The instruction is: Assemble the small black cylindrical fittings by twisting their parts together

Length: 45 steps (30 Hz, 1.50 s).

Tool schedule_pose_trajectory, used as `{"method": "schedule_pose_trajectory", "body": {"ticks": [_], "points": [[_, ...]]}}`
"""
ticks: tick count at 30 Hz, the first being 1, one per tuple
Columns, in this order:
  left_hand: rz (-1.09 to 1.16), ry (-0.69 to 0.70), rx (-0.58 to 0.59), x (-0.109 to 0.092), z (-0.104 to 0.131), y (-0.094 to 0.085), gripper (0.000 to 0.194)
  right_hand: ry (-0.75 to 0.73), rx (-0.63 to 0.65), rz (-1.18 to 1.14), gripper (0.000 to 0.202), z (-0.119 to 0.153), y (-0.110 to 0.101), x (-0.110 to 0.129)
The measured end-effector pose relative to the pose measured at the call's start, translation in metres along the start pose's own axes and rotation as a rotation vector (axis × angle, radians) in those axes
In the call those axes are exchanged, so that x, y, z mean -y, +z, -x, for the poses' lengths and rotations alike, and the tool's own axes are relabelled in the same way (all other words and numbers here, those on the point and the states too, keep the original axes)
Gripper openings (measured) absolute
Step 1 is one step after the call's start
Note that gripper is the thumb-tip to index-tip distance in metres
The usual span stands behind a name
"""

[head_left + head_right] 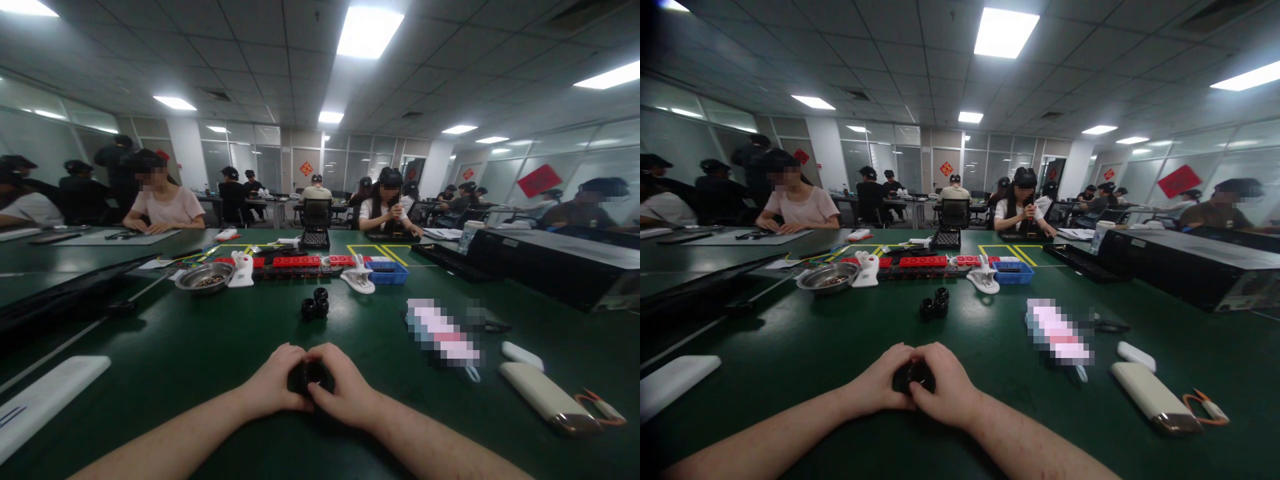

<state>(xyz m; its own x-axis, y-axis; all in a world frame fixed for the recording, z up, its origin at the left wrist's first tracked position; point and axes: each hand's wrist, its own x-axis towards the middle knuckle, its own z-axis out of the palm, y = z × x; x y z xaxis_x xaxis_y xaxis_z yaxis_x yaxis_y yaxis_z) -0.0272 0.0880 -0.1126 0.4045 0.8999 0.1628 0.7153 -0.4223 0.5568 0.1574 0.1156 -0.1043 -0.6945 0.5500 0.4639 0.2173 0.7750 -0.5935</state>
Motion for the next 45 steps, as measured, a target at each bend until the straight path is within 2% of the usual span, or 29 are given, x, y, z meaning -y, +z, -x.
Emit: {"method": "schedule_pose_trajectory", "body": {"ticks": [4,7,11,13,16,18,21,23,28,32,33,34,35,36,37,39,40,41,42,43,45], "points": [[0.007,0.004,-0.031,0.001,0.0,0.002,0.045,-0.037,-0.057,0.008,0.039,0.002,-0.001,-0.003],[-0.026,-0.044,-0.095,0.006,0.002,0.003,0.041,-0.03,-0.128,0.014,0.037,0.003,-0.003,-0.009],[-0.141,-0.184,-0.177,0.029,0.009,-0.006,0.042,0.013,-0.207,0.032,0.034,0.002,-0.005,-0.019],[-0.229,-0.298,-0.225,0.049,0.014,-0.019,0.046,0.04,-0.235,0.03,0.032,0.001,-0.006,-0.022],[-0.348,-0.517,-0.309,0.083,0.024,-0.047,0.053,0.069,-0.24,0.024,0.03,0.0,-0.007,-0.024],[-0.411,-0.719,-0.379,0.103,0.033,-0.068,0.055,0.08,-0.228,0.023,0.03,-0.001,-0.006,-0.024],[-0.432,-0.846,-0.432,0.123,0.047,-0.094,0.058,0.089,-0.211,0.025,0.031,-0.001,-0.006,-0.024],[-0.441,-0.913,-0.469,0.129,0.056,-0.102,0.059,0.086,-0.208,0.029,0.031,-0.001,-0.005,-0.026],[-0.459,-0.95,-0.564,0.132,0.065,-0.102,0.063,0.102,-0.219,0.059,0.031,-0.002,-0.001,-0.034],[-0.512,-0.917,-0.729,0.114,0.061,-0.095,0.069,0.089,-0.232,0.113,0.031,-0.003,-0.002,-0.035],[-0.528,-0.869,-0.775,0.104,0.059,-0.092,0.065,0.068,-0.231,0.14,0.031,-0.004,-0.004,-0.034],[-0.535,-0.763,-0.843,0.091,0.055,-0.086,0.058,0.046,-0.227,0.173,0.031,-0.006,-0.006,-0.033],[-0.524,-0.617,-0.86,0.075,0.052,-0.078,0.052,0.041,-0.223,0.205,0.031,-0.01,-0.009,-0.033],[-0.49,-0.445,-0.786,0.057,0.047,-0.066,0.046,0.06,-0.225,0.234,0.032,-0.015,-0.012,-0.034],[-0.438,-0.273,-0.652,0.037,0.043,-0.051,0.041,0.097,-0.235,0.256,0.034,-0.021,-0.015,-0.036],[-0.313,0.067,-0.27,-0.003,0.035,-0.014,0.042,0.239,-0.281,0.277,0.039,-0.04,-0.022,-0.046],[-0.248,0.188,-0.116,-0.02,0.031,0.007,0.047,0.292,-0.31,0.283,0.045,-0.051,-0.026,-0.053],[-0.189,0.26,0.021,-0.035,0.027,0.026,0.046,0.351,-0.334,0.285,0.051,-0.064,-0.029,-0.062],[-0.137,0.319,0.161,-0.046,0.023,0.043,0.037,0.415,-0.346,0.284,0.054,-0.077,-0.032,-0.071],[-0.089,0.324,0.229,-0.053,0.02,0.058,0.028,0.48,-0.341,0.276,0.055,-0.09,-0.035,-0.08],[0.039,0.292,0.326,-0.055,0.016,0.077,0.033,0.601,-0.295,0.251,0.051,-0.115,-0.04,-0.096]]}}
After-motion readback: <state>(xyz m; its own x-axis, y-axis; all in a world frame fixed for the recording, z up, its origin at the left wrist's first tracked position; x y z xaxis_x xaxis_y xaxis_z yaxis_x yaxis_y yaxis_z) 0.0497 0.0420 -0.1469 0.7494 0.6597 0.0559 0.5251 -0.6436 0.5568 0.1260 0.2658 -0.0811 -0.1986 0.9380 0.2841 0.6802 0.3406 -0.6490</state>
